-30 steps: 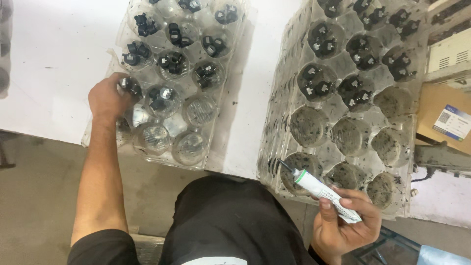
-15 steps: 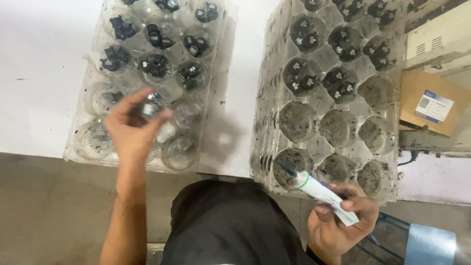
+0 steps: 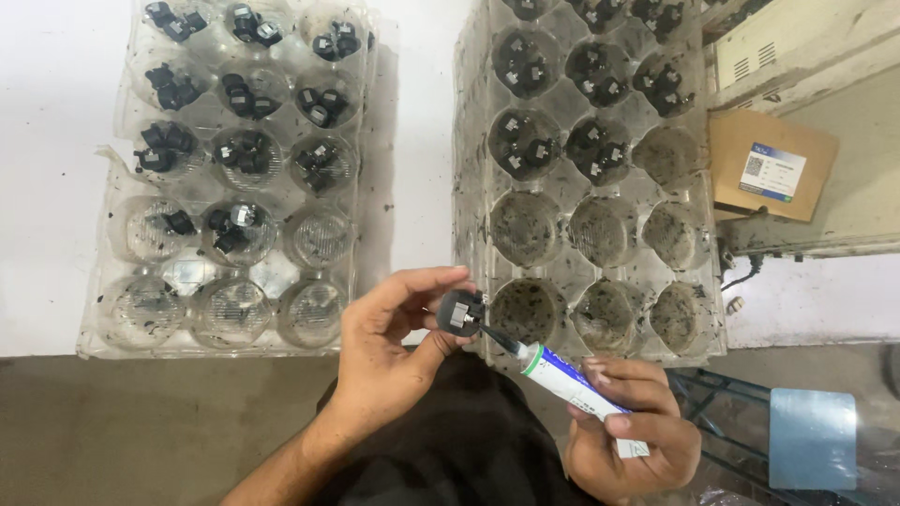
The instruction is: The person picks small black plastic components one at a time from a molded tray and squeezes adhesive from a tube onto each part, then places the treated part back into the tray. At the end they wipe the adhesive tube with a cloth.
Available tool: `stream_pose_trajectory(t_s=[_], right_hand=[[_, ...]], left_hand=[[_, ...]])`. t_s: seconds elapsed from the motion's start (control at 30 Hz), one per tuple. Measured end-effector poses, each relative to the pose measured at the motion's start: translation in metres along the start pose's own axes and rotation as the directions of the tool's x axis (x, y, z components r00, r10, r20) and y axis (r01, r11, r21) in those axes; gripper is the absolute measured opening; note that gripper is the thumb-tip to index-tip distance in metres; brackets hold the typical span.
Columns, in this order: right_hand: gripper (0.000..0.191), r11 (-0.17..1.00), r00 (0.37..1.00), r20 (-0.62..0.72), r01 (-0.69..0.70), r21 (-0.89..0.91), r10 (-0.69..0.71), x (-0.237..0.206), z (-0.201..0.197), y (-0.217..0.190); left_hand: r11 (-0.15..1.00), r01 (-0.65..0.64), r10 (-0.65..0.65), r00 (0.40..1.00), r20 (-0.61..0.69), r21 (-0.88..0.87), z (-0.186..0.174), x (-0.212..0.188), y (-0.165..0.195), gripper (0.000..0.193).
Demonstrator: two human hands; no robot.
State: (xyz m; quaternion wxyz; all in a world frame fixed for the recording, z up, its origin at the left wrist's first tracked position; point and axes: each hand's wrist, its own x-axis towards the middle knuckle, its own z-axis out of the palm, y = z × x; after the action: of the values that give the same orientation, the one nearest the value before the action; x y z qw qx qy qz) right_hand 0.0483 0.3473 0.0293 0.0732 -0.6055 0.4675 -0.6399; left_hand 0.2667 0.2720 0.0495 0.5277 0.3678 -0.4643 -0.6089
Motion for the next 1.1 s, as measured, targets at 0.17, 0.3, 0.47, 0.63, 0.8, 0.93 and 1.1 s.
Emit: stream_pose_trajectory(t_s=[0.17, 0.3, 0.47, 0.63, 0.8, 0.93, 1.1], right_hand=[[0.039, 1.000, 1.000, 0.021, 0.008, 0.008, -0.009, 0.003, 0.002, 0.000], [0.041, 0.997, 0.997, 0.054, 0.054, -0.053, -0.051, 0.005, 0.002, 0.002], [0.039, 0.999, 0.994, 0.101, 0.045, 0.020, -0.047, 0.011, -0.002, 0.005], [0.042, 0.998, 0.993, 0.108, 0.054, 0.029, -0.057, 0.013, -0.002, 0.007], [0.043, 1.000, 0.996, 0.079, 0.029, -0.006, -0.029, 0.009, 0.000, 0.004], [0.043, 0.999, 0.996, 0.076, 0.044, -0.014, -0.043, 0.007, 0.000, 0.006], [0.040, 0.998, 0.995, 0.074, 0.063, 0.007, -0.063, 0.006, -0.002, 0.011]], left_hand=[[0.998, 0.048, -0.048, 0.999, -0.004, 0.033, 0.002, -0.002, -0.003, 0.046], [0.998, 0.048, -0.048, 0.999, -0.001, 0.030, 0.003, -0.003, -0.004, 0.047], [0.993, 0.120, -0.120, 0.993, 0.015, -0.022, 0.003, -0.003, -0.007, 0.048], [0.990, 0.127, -0.123, 0.990, 0.062, -0.068, 0.000, -0.003, -0.010, 0.049], [0.982, 0.140, -0.131, 0.989, 0.076, -0.130, 0.000, -0.001, -0.012, 0.050], [0.986, 0.113, -0.105, 0.992, 0.069, -0.122, 0.000, -0.001, -0.013, 0.050], [0.988, 0.094, -0.086, 0.994, 0.066, -0.124, 0.001, -0.003, -0.017, 0.049]])
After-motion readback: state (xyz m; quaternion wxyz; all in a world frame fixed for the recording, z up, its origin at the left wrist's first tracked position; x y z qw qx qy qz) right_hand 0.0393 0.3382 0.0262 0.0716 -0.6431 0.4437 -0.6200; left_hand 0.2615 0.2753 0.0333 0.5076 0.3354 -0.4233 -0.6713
